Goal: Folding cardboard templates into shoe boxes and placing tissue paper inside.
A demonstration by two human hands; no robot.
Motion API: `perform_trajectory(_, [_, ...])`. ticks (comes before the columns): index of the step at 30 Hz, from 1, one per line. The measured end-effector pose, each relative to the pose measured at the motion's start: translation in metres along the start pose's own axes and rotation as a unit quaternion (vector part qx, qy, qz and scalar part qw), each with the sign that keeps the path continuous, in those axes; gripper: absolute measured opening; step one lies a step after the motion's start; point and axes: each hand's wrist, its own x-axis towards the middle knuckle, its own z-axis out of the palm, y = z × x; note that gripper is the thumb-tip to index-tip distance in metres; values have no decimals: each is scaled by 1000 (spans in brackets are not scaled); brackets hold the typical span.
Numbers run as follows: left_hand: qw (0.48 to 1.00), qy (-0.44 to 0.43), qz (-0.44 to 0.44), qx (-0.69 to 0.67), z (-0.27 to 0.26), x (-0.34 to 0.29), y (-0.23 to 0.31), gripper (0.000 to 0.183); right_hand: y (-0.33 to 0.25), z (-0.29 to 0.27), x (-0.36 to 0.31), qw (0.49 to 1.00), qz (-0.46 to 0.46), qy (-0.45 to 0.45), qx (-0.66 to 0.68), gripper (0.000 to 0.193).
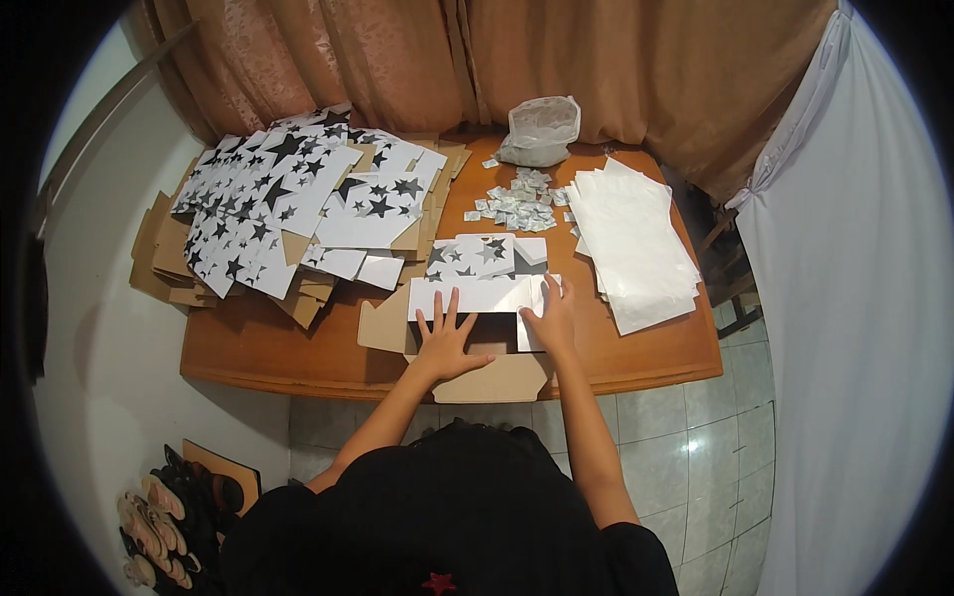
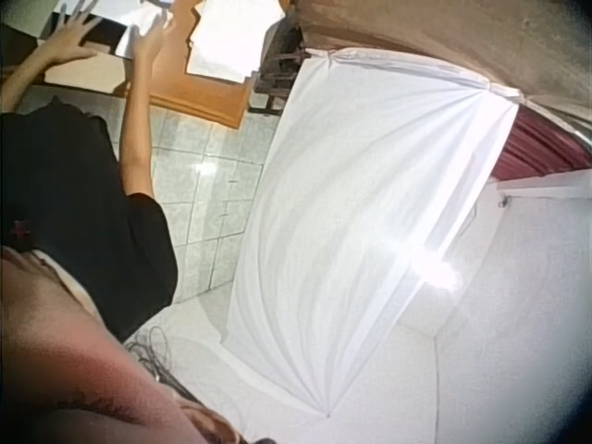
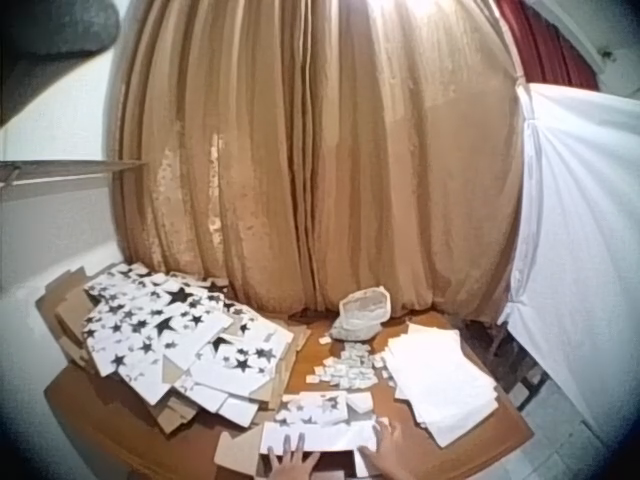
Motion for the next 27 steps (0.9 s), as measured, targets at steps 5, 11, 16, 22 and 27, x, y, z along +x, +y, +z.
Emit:
perform_trajectory(5, [1000, 14, 2, 2, 2, 1, -2, 93, -14, 4, -5, 988, 22, -47, -144, 81])
perform_trajectory(11, [1000, -4, -7, -6, -21, -4, 2, 82, -13, 8, -4, 982, 12, -15, -190, 80])
perform_trajectory(16, [963, 215, -164, -15, -63, -20, -13, 55, -21, 0, -1, 973, 54, -59, -219, 84])
perform_trajectory(22, [928, 170, -325, -69, -93, -45, -58, 57, -27, 2, 4, 963, 18, -70, -258, 90])
perform_trajectory(27, [935, 175, -41, -304, -90, -48, -34, 54, -19, 11, -1, 966, 39, -62, -247, 88])
